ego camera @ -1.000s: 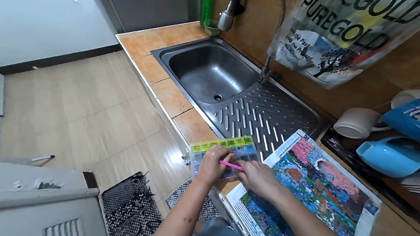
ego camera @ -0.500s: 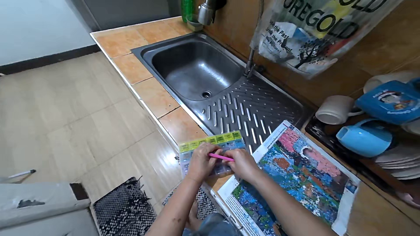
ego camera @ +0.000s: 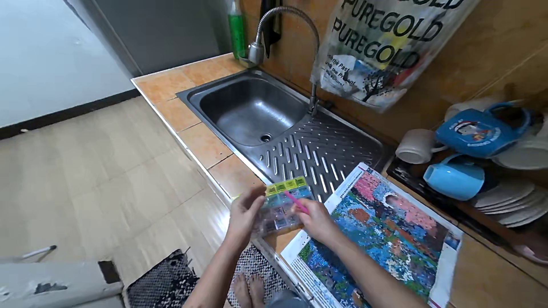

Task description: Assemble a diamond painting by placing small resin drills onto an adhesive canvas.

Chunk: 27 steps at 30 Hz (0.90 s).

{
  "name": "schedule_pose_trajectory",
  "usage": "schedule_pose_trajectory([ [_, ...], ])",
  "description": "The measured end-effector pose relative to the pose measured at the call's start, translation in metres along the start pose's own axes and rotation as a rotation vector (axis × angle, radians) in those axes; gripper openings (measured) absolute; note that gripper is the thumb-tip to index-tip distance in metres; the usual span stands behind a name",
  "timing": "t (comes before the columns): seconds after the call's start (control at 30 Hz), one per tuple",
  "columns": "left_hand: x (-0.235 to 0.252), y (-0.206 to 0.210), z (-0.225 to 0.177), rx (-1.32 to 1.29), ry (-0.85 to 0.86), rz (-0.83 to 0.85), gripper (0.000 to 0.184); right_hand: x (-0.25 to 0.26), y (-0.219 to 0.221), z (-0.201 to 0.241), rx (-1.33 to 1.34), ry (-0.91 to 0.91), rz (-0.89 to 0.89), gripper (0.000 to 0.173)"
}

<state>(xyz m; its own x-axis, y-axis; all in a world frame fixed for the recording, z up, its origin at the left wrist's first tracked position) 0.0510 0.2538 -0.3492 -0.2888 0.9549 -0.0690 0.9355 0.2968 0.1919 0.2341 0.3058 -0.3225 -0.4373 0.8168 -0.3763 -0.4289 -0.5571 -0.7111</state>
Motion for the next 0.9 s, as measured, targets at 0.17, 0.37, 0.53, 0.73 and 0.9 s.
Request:
schedule_pose_trajectory([
  [0.17,-0.059,0.016,-0.013,-0.737,-0.282,-0.264,0.041,-0.048,-0.005,0.011,0.364,-0.12,-0.023,0.015],
  [0.37,-0.119,0.054,0.011,-1.285,-0.522,-0.013,0.072,-0.092,0.036,0.027,0.23,-0.386,0.039,0.019],
  [0.53,-0.139,0.053,0.014,-1.434,-0.507,0.089,0.076,-0.105,0.048,0.03,0.148,-0.452,0.037,0.022],
  [0.73,-0.153,0.048,0.015,-1.456,-0.451,0.193,0.076,-0.113,0.051,0.034,0.167,-0.528,-0.021,0.017],
  [0.9,-0.157,0.049,0.013,-1.463,-0.42,0.273,0.075,-0.121,0.048,0.04,0.143,-0.522,-0.064,0.013],
])
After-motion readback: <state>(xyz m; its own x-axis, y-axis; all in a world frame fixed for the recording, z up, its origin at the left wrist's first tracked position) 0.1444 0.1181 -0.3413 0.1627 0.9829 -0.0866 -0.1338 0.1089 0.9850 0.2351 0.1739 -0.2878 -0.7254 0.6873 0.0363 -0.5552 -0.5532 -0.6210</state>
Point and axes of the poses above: each hand's wrist, its own x-axis towards the middle knuckle, its own y-axis out of the palm, z = x × y, the point moved 4 cm from there along x, towards the middle knuckle, and after that the axes turned 9 degrees about -x, right-handed, at the moved point
